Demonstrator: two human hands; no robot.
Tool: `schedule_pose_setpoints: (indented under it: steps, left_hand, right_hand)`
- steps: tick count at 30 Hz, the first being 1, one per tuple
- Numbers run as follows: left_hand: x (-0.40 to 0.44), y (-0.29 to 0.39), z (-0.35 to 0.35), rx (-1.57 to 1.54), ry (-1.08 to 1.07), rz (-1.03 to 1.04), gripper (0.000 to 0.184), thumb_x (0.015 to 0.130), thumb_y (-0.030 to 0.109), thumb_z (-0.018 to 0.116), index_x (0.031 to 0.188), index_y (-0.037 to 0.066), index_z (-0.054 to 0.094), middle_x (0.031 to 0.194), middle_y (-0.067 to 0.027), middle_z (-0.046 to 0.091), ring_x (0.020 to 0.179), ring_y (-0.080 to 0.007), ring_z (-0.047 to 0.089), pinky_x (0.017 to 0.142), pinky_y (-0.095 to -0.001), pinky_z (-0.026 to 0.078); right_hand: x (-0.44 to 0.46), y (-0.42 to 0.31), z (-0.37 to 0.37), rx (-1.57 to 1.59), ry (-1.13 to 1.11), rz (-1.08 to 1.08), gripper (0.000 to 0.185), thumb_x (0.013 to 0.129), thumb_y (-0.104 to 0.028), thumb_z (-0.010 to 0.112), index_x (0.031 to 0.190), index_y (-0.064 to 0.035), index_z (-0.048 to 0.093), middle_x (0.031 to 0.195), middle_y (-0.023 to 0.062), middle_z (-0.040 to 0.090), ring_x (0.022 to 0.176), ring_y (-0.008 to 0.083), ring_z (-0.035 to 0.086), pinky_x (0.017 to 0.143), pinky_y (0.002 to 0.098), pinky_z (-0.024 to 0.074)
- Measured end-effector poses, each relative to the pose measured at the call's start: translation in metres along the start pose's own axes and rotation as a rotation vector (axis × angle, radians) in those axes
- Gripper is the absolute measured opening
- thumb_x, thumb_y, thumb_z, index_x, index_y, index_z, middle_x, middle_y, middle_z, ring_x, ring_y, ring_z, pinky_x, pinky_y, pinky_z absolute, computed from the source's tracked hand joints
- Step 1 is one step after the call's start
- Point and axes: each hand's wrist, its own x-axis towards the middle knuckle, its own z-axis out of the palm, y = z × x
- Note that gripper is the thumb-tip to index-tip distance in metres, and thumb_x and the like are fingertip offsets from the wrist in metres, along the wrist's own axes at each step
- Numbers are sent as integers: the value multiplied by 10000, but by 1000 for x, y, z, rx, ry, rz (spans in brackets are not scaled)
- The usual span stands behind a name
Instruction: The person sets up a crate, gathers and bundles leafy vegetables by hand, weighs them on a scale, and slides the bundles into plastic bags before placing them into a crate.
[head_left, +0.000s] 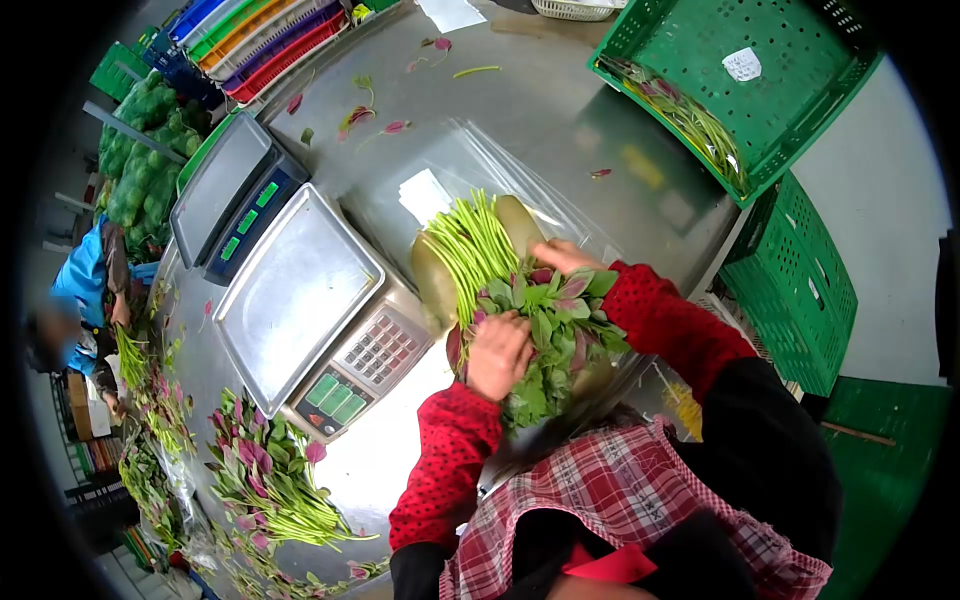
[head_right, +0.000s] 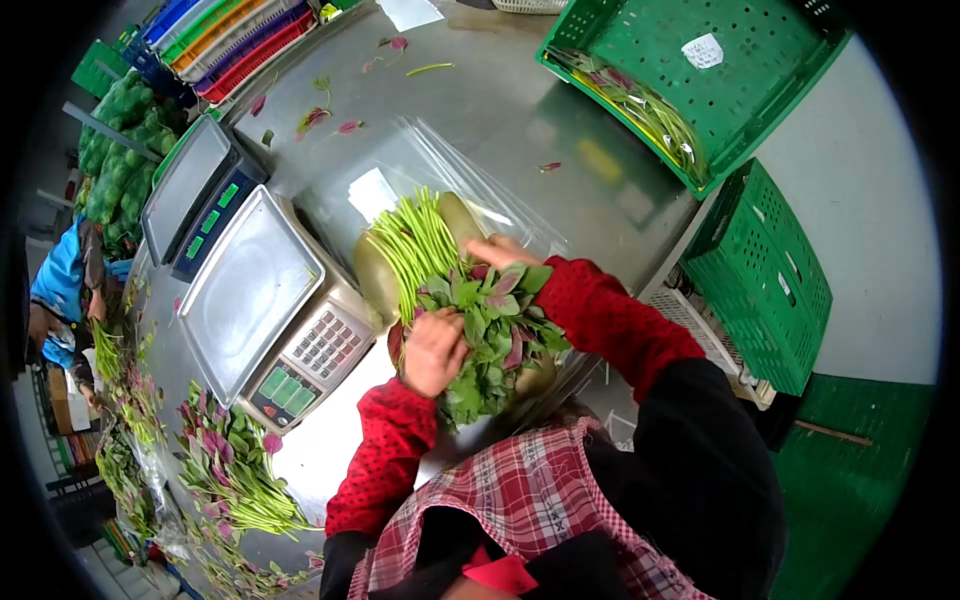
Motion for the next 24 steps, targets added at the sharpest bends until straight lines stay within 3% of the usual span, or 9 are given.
schedule_pose_setpoints:
  steps: [3,6,9,11,13,15,17,21,24]
  left_hand:
    - [-24,-2,25,165,19,132,292,636,30,666,914,-19,595,991,-172,623,1014,-361,601,913,-479,477]
    - [-26,18,4,228,130,181,353,588,60,699,923,-4,607,1059,-172,593,1060,-333,577,953,-495,451]
    - [-35,37,-37,110,391,43,314,686,92,733,957,-9,612,1053,-183,592,1012,-328,578,928,-456,442]
    - [-46,28,-49,223,769,-506,188,815,108,657,908,-42,593,958,-174,606,856,-318,590,803,-411,470]
    - [-88,-45,-37,-445,489,-1179,340,919,274,606,892,-63,640,817,-125,650,700,-202,592,677,-332,478]
    - [-55,-26,-47,-924,196,-1315,407,921,348,608,935,-55,660,834,-120,676,681,-168,590,659,-318,478]
    - [-51,-36,-7,-671,163,-941,577,852,421,686,1114,-86,602,936,-166,689,844,-232,649,792,-342,494]
    - [-19,24,-12,-449,222,-864,831,814,383,721,1361,-99,323,1176,-263,576,1088,-362,583,926,-385,452]
    - [5,74,-15,-271,233,-666,936,789,315,733,1414,-112,184,1390,-346,344,1255,-462,416,1002,-440,396]
  right_hand:
    - [21,48,46,-351,294,-248,870,735,-543,756,1230,68,383,1180,264,554,1024,322,611,851,433,481]
    - [-14,21,73,-679,384,-202,864,697,-461,781,1293,-2,356,1210,292,539,1029,451,583,849,493,472]
    - [-12,25,76,-741,406,-261,863,702,-429,793,1304,-3,344,1205,292,543,1008,428,600,839,483,480]
    - [-11,24,77,-730,397,-249,868,702,-403,802,1321,-9,338,1202,285,546,983,424,610,828,479,487]
    - [-15,21,80,-789,403,-207,886,707,-412,799,1348,-24,327,1204,275,545,967,421,617,821,479,493]
    - [-20,13,86,-817,389,-202,962,721,-415,789,1435,-42,263,1209,272,540,962,418,618,815,479,496]
    - [-28,4,96,-915,340,-102,1053,733,-424,779,1508,-72,159,1215,274,534,956,409,621,815,475,497]
    - [1,27,86,-573,316,-381,964,818,-478,678,1515,-55,164,1204,306,564,1044,428,600,887,453,486]
    - [-104,-67,85,-576,324,-314,958,783,-518,690,1465,-4,257,1229,311,563,1115,407,584,938,410,466]
